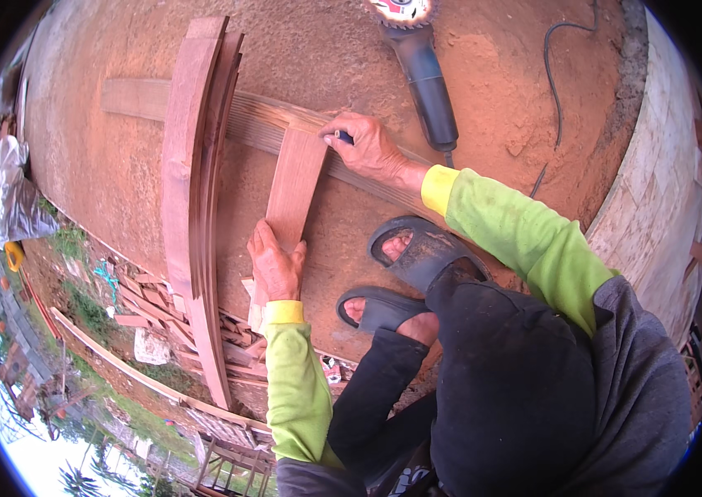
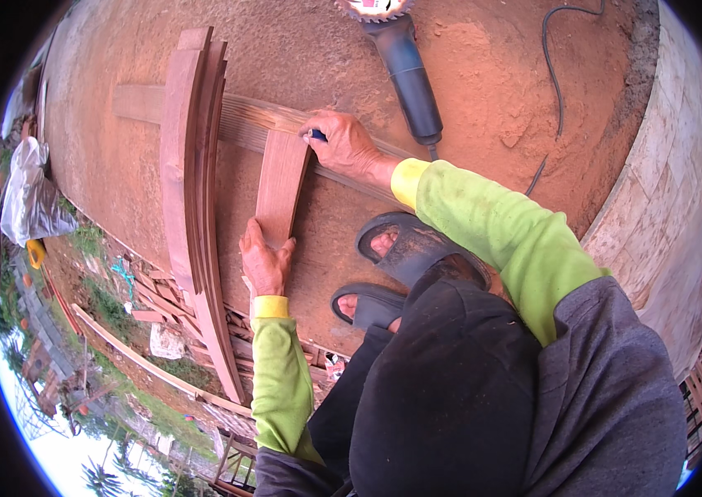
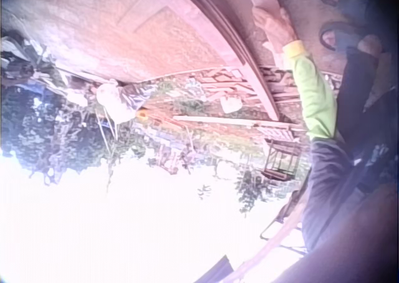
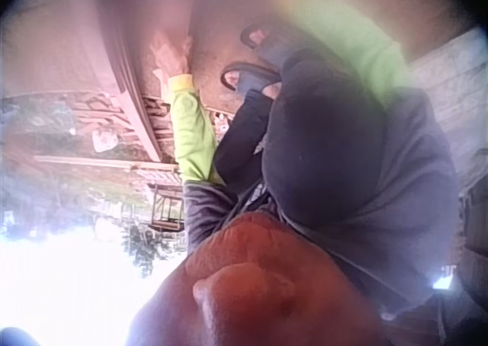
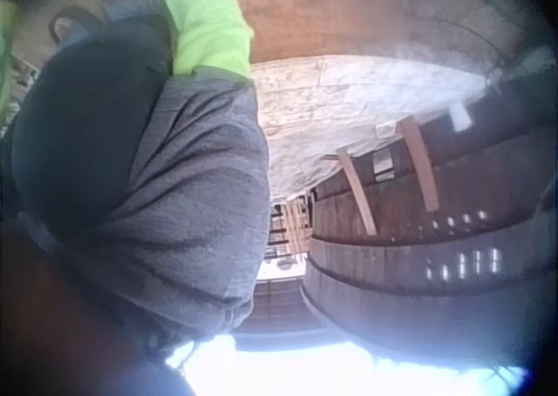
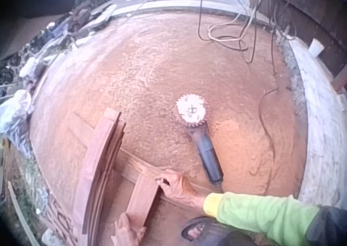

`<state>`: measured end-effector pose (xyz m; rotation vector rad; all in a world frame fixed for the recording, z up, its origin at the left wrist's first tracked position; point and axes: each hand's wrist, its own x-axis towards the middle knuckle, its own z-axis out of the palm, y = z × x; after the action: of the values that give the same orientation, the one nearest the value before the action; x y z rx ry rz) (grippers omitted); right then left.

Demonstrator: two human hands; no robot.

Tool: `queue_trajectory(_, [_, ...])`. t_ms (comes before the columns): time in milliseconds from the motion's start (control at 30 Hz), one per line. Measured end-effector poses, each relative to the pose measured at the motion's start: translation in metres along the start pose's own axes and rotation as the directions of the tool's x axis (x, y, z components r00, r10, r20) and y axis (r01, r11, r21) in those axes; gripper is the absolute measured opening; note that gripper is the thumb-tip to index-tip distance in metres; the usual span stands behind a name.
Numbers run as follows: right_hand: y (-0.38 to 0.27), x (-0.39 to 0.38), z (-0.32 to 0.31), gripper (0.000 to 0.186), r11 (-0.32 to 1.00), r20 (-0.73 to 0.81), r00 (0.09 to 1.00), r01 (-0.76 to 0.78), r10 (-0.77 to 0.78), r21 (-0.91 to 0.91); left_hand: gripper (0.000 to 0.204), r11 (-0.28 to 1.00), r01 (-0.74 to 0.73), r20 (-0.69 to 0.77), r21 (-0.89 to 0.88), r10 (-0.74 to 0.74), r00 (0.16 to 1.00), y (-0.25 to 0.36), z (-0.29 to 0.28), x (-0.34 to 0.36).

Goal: The person marks wooden planks with a pen and then uses an angle grinder to cut them. The person handles the wood pieces one at a time, marking them before cutting and stacking the finished pieces.

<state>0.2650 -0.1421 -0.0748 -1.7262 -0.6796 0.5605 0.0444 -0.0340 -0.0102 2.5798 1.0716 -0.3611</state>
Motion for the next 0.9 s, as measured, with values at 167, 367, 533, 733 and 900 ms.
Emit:
queue_trajectory(167, [0.0,0.0,-0.001,0.014,1.0,-0.003,1.0,0.005,-0.005,0.003,0.074,0.999,-0.027,-0.053,0.018,0.028,0.998,-0.005,0.005,0.001])
queue_trajectory(367, [0.002,0.001,0.001,0.014,1.0,-0.004,1.0,0.004,-0.004,-0.005,0.073,1.0,-0.016,-0.061,0.007,0.016,0.998,-0.005,0.002,0.001])
queue_trajectory(533, [0.001,0.0,-0.001,0.013,1.0,-0.016,1.0,0.015,-0.015,0.009,0.07,1.0,-0.019,-0.05,0.014,0.02,0.999,-0.004,0.002,0.002])
queue_trajectory(733, [0.007,0.01,-0.014,0.015,0.983,-0.024,0.984,-0.177,0.178,0.049,0.062,1.0,-0.019,-0.041,0.004,0.019,0.999,0.002,-0.001,0.004])
queue_trajectory(900, [0.011,0.006,-0.018,0.016,0.995,0.007,0.995,-0.1,0.1,-0.003,0.059,0.999,-0.042,-0.068,-0.007,0.042,0.997,-0.002,0.001,0.006])
